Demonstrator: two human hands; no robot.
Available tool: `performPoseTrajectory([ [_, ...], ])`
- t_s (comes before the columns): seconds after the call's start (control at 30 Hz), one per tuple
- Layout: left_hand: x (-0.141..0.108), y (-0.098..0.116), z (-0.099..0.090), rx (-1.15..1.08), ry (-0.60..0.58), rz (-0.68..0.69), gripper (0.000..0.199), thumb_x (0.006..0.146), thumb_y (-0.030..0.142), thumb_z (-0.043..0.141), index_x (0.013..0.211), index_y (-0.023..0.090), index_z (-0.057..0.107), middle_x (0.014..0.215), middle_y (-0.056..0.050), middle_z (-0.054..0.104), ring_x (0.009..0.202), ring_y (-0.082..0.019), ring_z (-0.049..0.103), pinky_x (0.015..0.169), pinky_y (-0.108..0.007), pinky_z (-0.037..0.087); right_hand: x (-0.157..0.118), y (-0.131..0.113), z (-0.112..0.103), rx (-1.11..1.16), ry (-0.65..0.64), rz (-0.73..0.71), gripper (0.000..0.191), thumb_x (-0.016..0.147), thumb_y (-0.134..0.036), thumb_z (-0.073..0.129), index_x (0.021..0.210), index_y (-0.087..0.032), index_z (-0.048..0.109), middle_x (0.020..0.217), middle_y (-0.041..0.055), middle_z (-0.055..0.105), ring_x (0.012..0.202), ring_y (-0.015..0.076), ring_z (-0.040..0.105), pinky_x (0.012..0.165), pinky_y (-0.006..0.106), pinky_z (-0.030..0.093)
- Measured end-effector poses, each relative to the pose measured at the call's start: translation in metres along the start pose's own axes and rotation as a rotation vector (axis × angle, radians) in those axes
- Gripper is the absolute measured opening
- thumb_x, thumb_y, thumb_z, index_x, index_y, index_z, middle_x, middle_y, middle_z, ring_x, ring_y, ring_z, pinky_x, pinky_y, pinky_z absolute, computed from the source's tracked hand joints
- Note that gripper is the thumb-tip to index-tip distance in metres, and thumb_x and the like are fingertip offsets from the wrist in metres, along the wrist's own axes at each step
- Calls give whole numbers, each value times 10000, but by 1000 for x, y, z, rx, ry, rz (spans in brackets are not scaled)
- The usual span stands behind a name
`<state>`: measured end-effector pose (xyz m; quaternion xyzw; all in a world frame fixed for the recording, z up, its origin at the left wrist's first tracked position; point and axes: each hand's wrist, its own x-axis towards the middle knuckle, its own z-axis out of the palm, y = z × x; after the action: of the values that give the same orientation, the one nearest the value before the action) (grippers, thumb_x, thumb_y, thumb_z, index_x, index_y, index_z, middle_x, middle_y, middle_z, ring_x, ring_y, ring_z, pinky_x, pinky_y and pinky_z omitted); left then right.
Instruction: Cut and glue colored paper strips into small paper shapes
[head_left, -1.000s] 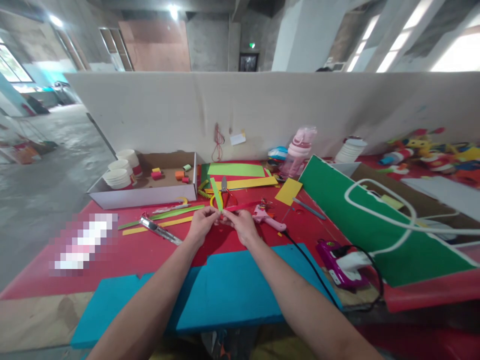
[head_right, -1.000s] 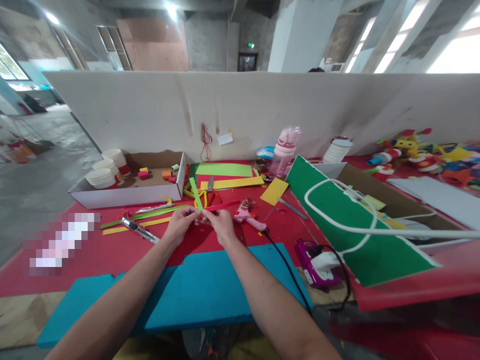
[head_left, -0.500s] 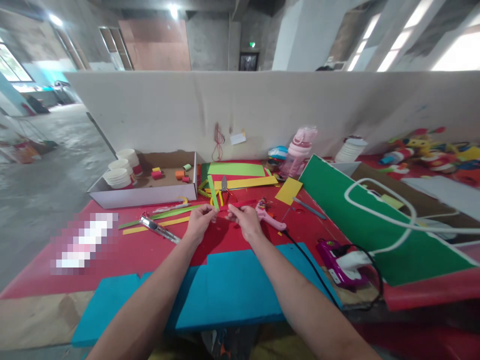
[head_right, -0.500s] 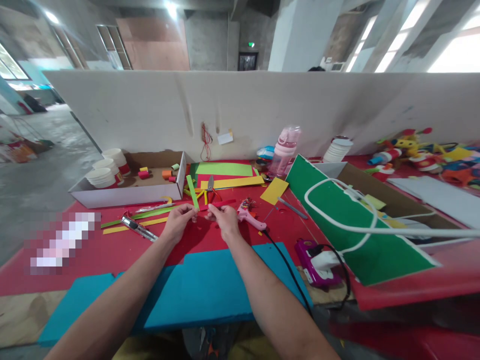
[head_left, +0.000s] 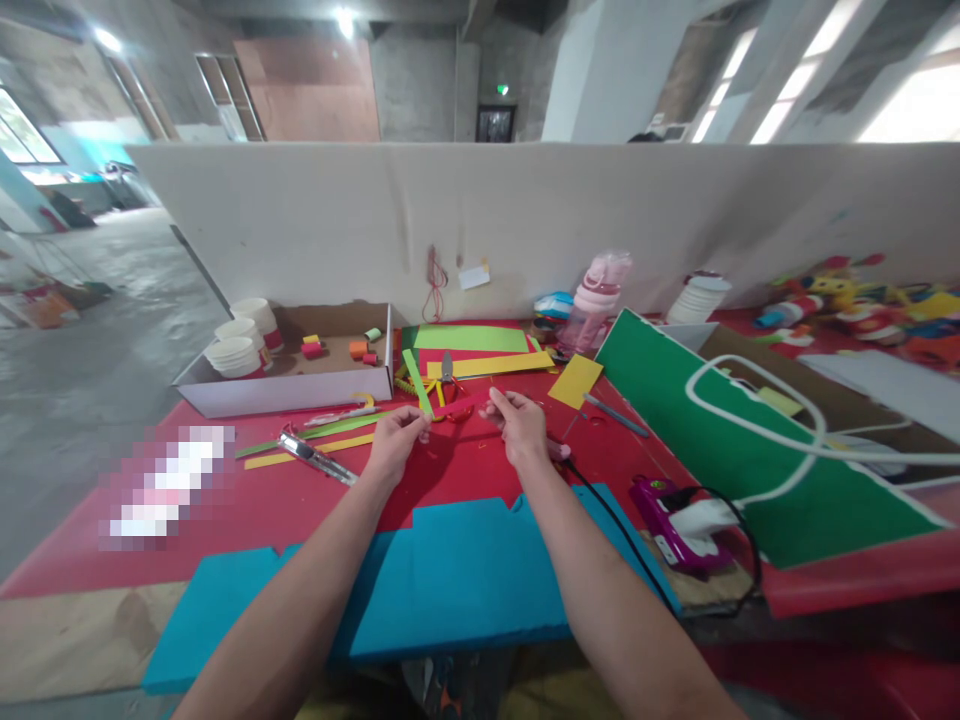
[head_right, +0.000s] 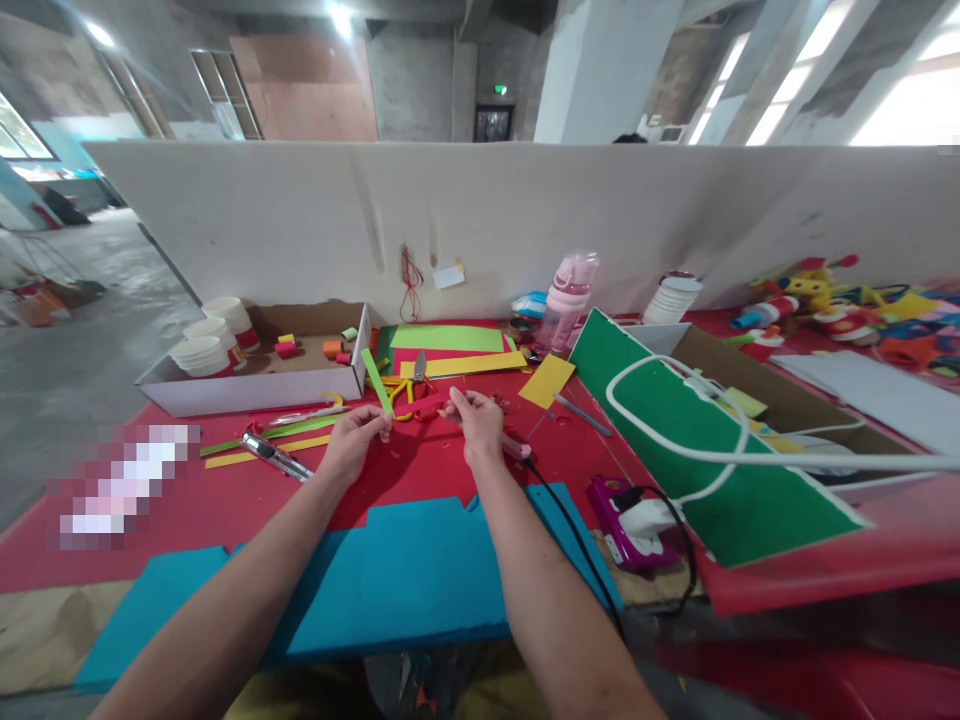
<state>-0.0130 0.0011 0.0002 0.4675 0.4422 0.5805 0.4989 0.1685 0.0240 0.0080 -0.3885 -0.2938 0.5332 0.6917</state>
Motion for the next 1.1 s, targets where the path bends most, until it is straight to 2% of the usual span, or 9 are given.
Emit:
performPoseTrajectory([
  [0.13, 2, 1, -3, -13, 24, 3, 184, 660, 272, 720, 626, 133, 603, 511, 14, 552, 479, -75, 483, 515, -209, 372, 5, -3, -6, 3, 129, -53, 355, 573, -422, 799, 732, -147, 640, 565, -20, 608, 527, 115, 612, 372, 165, 419],
  [0.23, 1, 5, -3, -100, 36, -30, 194, 645, 277, 738, 638, 135, 605, 530, 15, 561, 479, -71, 484, 514, -205, 375, 7, 1, -8, 51, 181, -67, 326, 599, -409, 783, 757, -163, 639, 603, -20, 627, 561, 112, 625, 393, 162, 426],
  [0.3, -1, 7, -1, -153, 1, -70, 207, 636, 286, 751, 655, 136, 609, 551, 12, 572, 486, -72, 495, 510, -205, 378, 4, 7, -5, 85, 81, -8, 292, 569, -349, 810, 717, -164, 639, 598, -25, 633, 560, 96, 608, 493, 192, 500],
  [0.43, -5, 6, 4, -155, -78, -112, 217, 637, 295, 760, 662, 132, 620, 561, 7, 577, 489, -75, 502, 506, -208, 379, -11, 21, 7, 60, -277, 256, 274, 520, -288, 842, 654, -158, 641, 626, -1, 662, 570, 104, 601, 628, 276, 557],
  [0.53, -7, 4, 5, -147, -106, -124, 211, 642, 293, 758, 664, 130, 626, 553, 5, 578, 482, -78, 501, 509, -214, 382, -21, 29, 13, 70, -392, 321, 289, 517, -302, 849, 686, -152, 669, 648, 7, 669, 600, 111, 614, 677, 287, 558],
  [0.67, -6, 1, 3, -128, -148, -131, 196, 649, 282, 748, 658, 125, 631, 552, -8, 591, 480, -77, 501, 499, -209, 362, -23, 34, 13, 55, -411, 355, 280, 521, -309, 851, 676, -149, 682, 623, 3, 656, 605, 106, 611, 684, 261, 550],
  [0.87, -7, 1, 4, -115, -129, -145, 167, 635, 248, 735, 639, 124, 623, 535, -5, 583, 468, -71, 487, 491, -203, 355, -26, 31, 14, 43, -435, 364, 302, 538, -310, 850, 719, -145, 674, 623, -5, 640, 605, 96, 599, 704, 255, 554],
  [0.97, -8, 0, 5, -99, -123, -136, 158, 622, 231, 730, 617, 124, 613, 529, -3, 581, 466, -70, 482, 493, -203, 364, -30, 28, 16, 10, -416, 351, 332, 551, -319, 840, 792, -157, 680, 614, -28, 627, 577, 79, 574, 670, 241, 554],
  [1.1, -9, 0, 5, -43, -118, -105, 134, 606, 214, 730, 654, 125, 643, 553, -17, 615, 475, -84, 505, 499, -211, 388, -32, 28, 18, -60, -378, 331, 353, 531, -339, 835, 791, -151, 688, 580, -42, 609, 552, 71, 557, 645, 241, 555],
])
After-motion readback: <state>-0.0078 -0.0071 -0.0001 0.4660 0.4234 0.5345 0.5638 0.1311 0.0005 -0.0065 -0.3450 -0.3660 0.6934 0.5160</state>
